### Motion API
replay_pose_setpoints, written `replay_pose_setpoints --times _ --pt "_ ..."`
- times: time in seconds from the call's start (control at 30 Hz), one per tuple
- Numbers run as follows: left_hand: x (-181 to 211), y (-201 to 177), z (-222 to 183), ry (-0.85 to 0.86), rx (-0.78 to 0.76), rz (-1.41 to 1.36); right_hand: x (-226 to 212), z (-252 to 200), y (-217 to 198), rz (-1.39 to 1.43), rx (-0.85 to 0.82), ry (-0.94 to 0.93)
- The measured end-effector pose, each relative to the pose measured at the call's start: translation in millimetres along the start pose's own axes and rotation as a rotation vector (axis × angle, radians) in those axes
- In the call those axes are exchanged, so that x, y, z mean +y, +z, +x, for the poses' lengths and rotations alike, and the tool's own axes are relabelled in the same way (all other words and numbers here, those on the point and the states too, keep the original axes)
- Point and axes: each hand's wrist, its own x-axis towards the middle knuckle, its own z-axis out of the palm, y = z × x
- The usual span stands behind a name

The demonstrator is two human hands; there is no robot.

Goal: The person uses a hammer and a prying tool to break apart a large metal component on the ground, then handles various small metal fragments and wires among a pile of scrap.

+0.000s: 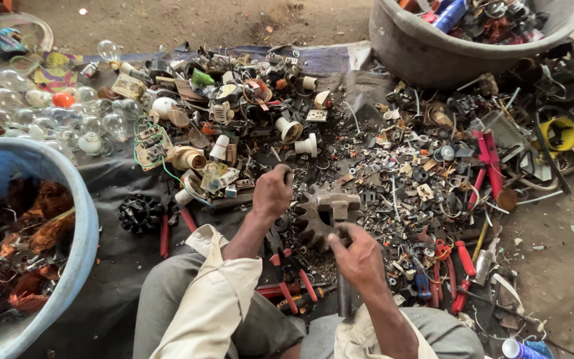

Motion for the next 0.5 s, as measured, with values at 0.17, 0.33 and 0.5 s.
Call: replay_pose_setpoints --times 0.17,0.33,0.5 --pt "34.1 -20.0 -42.3 -0.381 -0.129 -0.438 5.6 3.5 5.0 -0.108 -0.046 0.194" --pt "36.2 -9.0 -76.2 -0.541 -0.133 -0.779 33.3 6.1 26.4 -0.087 -0.036 0.238" --pt "21.0 12.3 -72.6 -0.732 -0.211 -0.983 57.4 24.7 41.4 0.603 -0.206 0.399"
